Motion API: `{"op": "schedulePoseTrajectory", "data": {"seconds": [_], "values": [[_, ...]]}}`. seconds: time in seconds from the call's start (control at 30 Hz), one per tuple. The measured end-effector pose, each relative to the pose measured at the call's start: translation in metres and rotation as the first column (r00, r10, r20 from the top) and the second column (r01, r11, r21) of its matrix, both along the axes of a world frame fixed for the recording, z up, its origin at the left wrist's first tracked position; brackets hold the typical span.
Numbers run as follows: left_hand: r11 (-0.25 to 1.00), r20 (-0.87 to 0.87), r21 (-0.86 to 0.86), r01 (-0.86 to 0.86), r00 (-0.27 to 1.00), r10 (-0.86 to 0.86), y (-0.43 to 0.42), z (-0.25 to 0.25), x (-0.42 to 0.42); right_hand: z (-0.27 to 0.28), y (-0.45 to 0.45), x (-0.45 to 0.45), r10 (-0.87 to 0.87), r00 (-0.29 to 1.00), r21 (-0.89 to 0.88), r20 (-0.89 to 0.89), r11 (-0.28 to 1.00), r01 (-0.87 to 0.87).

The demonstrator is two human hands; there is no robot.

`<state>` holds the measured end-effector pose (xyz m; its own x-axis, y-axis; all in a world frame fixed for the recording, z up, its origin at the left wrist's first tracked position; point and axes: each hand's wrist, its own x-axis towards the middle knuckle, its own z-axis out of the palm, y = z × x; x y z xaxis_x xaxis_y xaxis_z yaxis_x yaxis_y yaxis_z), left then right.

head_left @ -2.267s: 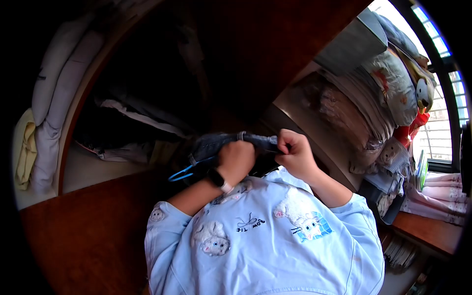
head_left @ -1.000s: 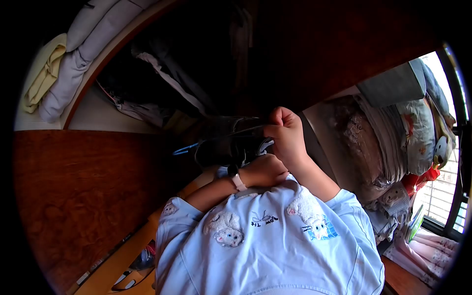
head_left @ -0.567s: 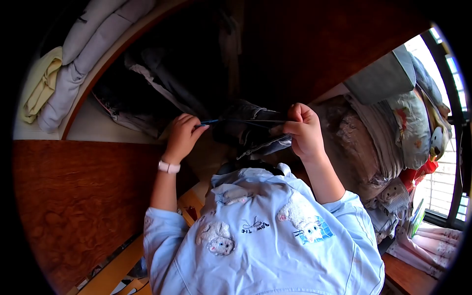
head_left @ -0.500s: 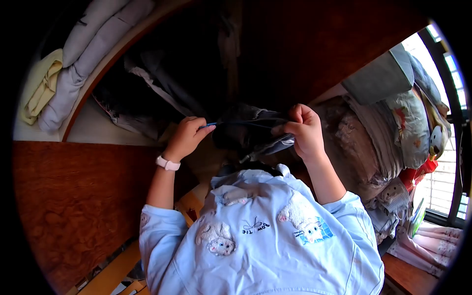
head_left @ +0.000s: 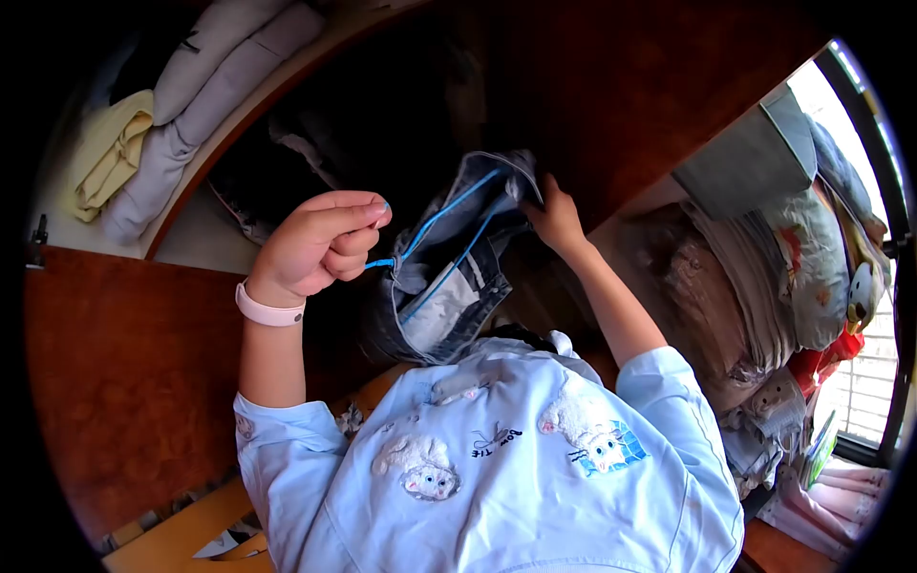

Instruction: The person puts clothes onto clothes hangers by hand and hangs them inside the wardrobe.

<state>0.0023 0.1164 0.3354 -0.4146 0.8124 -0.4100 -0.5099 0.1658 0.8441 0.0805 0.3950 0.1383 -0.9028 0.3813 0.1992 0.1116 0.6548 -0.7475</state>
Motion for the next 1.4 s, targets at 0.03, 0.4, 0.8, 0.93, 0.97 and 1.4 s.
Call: {"op": "schedulePoseTrajectory", "data": {"seconds": [0.03,0.4,0.8,0.93,0.97,1.4], "values": [[0.999,0.074,-0.022,-0.025,0.997,0.026,-0.001,0.001,0.002,0.012,-0.013,-0.01,0.012,1.0,-0.007,-0.003,1.0,-0.012],[0.872,0.536,-0.132,-0.471,0.706,0.462,-0.038,-0.038,0.014,0.054,-0.087,-0.04,0.254,0.959,-0.157,-0.126,0.949,-0.272],[0.855,0.426,-0.153,-0.496,0.747,0.51,-0.034,-0.015,0.044,0.11,-0.112,-0.031,0.491,0.817,0.031,-0.303,0.861,-0.507],[0.745,-0.118,-0.2,-0.636,0.771,0.626,-0.047,-0.025,0.04,0.11,-0.094,-0.021,0.5,0.823,-0.15,-0.27,0.822,-0.549],[0.743,-0.422,-0.172,-0.647,0.73,0.538,-0.056,-0.037,0.037,0.112,-0.089,-0.02,0.485,0.845,-0.33,-0.225,0.778,-0.534],[0.904,-0.952,0.267,-0.334,-0.237,0.193,-0.001,-0.145,0.087,0.13,-0.112,0.041,0.575,0.679,-0.148,-0.456,0.704,-0.695]]}}
